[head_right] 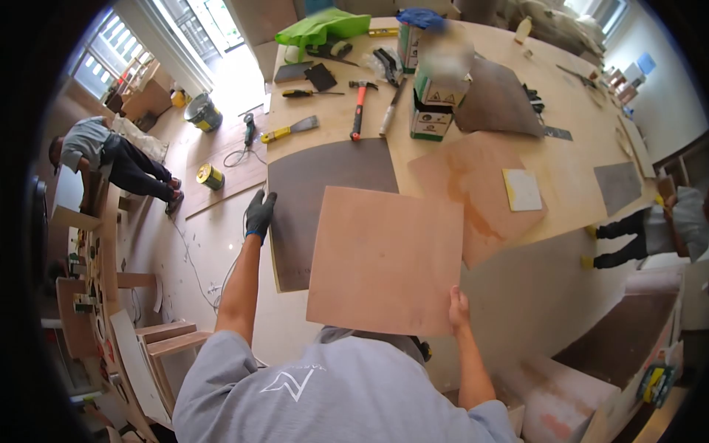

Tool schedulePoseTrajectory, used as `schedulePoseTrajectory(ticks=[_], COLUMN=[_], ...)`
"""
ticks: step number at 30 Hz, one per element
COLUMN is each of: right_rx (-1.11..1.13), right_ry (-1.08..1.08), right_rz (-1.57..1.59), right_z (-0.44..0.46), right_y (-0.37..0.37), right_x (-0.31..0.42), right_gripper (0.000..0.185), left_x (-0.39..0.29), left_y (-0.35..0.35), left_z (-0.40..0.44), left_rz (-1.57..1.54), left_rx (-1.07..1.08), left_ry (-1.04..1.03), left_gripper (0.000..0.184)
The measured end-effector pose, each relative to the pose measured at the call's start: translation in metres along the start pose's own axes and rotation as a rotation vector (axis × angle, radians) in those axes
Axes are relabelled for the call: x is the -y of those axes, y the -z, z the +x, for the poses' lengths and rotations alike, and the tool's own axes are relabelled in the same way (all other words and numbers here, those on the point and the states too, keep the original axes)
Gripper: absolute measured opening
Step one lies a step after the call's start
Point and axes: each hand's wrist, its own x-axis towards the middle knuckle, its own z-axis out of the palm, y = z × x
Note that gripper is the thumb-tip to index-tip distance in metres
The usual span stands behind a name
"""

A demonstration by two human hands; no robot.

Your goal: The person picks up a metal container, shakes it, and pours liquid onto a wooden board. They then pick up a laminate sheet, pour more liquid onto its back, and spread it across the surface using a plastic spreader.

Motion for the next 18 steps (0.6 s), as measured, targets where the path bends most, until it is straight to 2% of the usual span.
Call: schedulePoseTrajectory(ticks=[1,5,8,11,13,16,18], right_rx=[-0.001,0.016,-0.007,-0.043,-0.067,-0.055,0.020], right_ry=[-0.015,0.059,0.085,0.071,0.082,-0.018,0.003], right_rz=[-0.003,0.022,-0.021,-0.031,-0.043,-0.023,-0.013], right_z=[0.001,-0.001,-0.007,-0.018,-0.022,-0.027,-0.010], right_y=[0.000,0.002,0.000,0.003,0.001,-0.011,-0.009], right_x=[0.000,-0.005,-0.005,-0.008,-0.010,0.015,0.007], right_gripper=[0.058,0.057,0.056,0.057,0.057,0.058,0.059], left_x=[0.003,-0.074,-0.106,-0.152,-0.106,-0.085,-0.075], left_y=[-0.006,-0.013,-0.031,-0.016,-0.024,0.026,0.074], left_z=[0.018,0.060,0.092,0.101,0.124,0.122,0.106], left_rz=[0.146,0.539,0.565,0.676,0.370,0.319,0.310], left_rx=[-0.066,0.094,0.282,0.580,0.560,0.719,0.754], left_ry=[-0.108,-0.473,-0.480,-0.280,-0.327,-0.261,-0.111], left_gripper=[0.064,0.068,0.067,0.067,0.060,0.054,0.050])
